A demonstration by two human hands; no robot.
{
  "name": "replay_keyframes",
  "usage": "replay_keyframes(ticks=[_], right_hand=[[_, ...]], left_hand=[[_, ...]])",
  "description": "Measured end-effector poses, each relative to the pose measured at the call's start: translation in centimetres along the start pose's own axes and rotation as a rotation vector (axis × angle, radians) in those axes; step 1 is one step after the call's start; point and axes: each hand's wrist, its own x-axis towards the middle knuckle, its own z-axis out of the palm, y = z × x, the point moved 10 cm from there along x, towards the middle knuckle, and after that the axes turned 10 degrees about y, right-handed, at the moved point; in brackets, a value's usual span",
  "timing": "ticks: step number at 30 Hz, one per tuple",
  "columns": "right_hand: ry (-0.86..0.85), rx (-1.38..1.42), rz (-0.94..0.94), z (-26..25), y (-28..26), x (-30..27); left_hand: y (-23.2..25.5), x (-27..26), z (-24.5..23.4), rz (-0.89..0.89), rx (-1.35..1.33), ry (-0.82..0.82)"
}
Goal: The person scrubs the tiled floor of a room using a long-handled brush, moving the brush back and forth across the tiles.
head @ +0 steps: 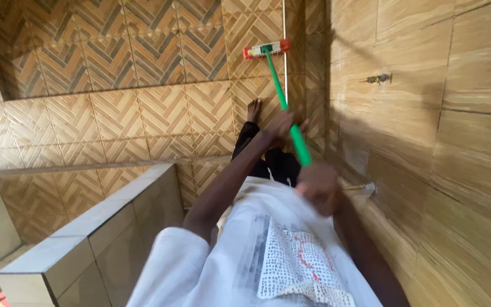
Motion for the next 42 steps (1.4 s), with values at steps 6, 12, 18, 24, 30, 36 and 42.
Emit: replay_keyframes(ticks=[6,12,18,24,30,36,42], right_hand=[[-0.330,-0.152,0.088,4.9,-1.0,-6.7],[-0.039,-0.456,0.063,1.1,4.5,-3.9],[0.038,-0.249,0.018,0.2,0.6,-1.5],[-0.344,-0.080,0.078,6.3,-2.6,-4.0],[-0.413,-0.013,-0.016,9.2,0.2,-2.0],[-0.151,-0.307,-0.045,5.9,5.2,5.7],[-0.265,-0.127,-0.003,7.4,2.2,7.6]], left_hand=[[-1.5,-8.2,3.9,0.016,0.131,-0.071],[-8.9,-0.5,4.8,0.025,0.287,-0.303],[-3.1,1.1,0.6,0.019,0.188,-0.243],[3.4,-5.9,-2.1,-0.031,0.038,0.020],[1.2,-4.0,-6.3,0.107,-0.089,0.228],[-3.2,4.5,-10.7,0.089,0.011,0.349],[-1.8,4.6,-10.9,0.103,0.084,0.166]])
